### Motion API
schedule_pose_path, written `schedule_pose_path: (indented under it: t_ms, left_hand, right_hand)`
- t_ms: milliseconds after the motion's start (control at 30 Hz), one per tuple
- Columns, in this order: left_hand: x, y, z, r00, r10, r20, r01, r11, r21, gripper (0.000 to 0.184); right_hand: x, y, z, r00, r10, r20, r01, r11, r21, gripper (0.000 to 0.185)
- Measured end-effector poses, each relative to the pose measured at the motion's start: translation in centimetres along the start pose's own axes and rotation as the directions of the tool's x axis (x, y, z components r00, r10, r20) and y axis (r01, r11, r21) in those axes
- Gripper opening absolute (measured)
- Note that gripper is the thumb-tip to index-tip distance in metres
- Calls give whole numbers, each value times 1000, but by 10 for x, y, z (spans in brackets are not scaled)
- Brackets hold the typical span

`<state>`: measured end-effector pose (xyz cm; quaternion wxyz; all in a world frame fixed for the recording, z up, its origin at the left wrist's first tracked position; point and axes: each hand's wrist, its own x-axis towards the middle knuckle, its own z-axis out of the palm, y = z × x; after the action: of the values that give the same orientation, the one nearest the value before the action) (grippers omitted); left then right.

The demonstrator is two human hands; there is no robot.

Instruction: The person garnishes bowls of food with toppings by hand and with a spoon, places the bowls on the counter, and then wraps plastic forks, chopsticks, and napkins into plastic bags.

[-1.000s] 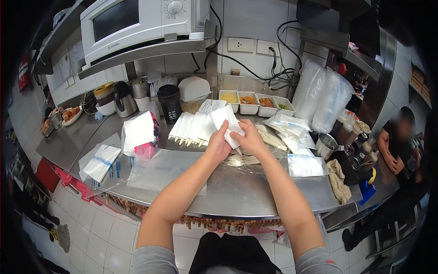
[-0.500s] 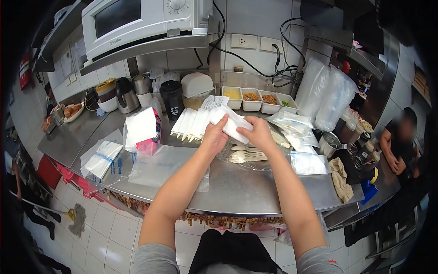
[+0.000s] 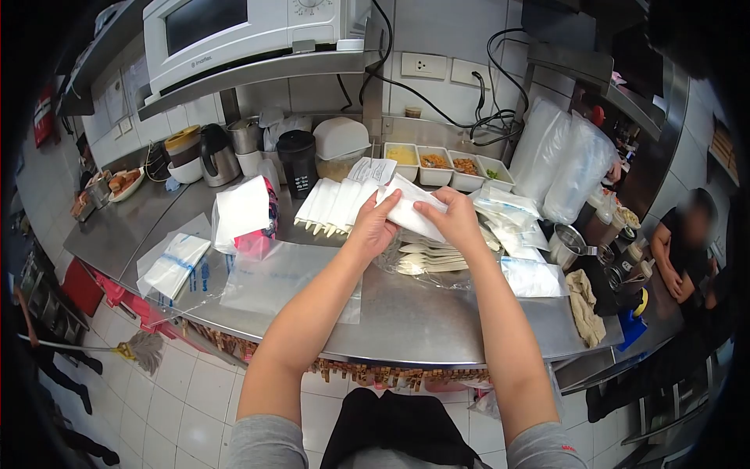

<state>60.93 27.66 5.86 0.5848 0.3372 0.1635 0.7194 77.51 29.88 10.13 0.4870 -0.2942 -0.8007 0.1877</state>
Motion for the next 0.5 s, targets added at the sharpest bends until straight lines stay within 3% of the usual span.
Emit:
schedule_pose_path:
  t_ms: [133,233,333,500]
  left_hand:
    - [-15,19,20,994,-110,-25,106,985,-135,36]
    - [-4,22,-1,972,-233,29,233,972,-23,40]
    - [0,21,-14,958,-283,41,269,940,211,40]
    - [-5,25,-6,939,-342,30,324,912,250,39]
  right_hand:
    - [1,-1,-6,999,22,-26,-21,999,35,25]
    - [3,2,-11,999,-41,-12,41,999,-11,24]
    - [4,6,-13,998,-50,37,50,999,-18,23]
    - [2,10,-13,990,-82,111,80,997,24,26]
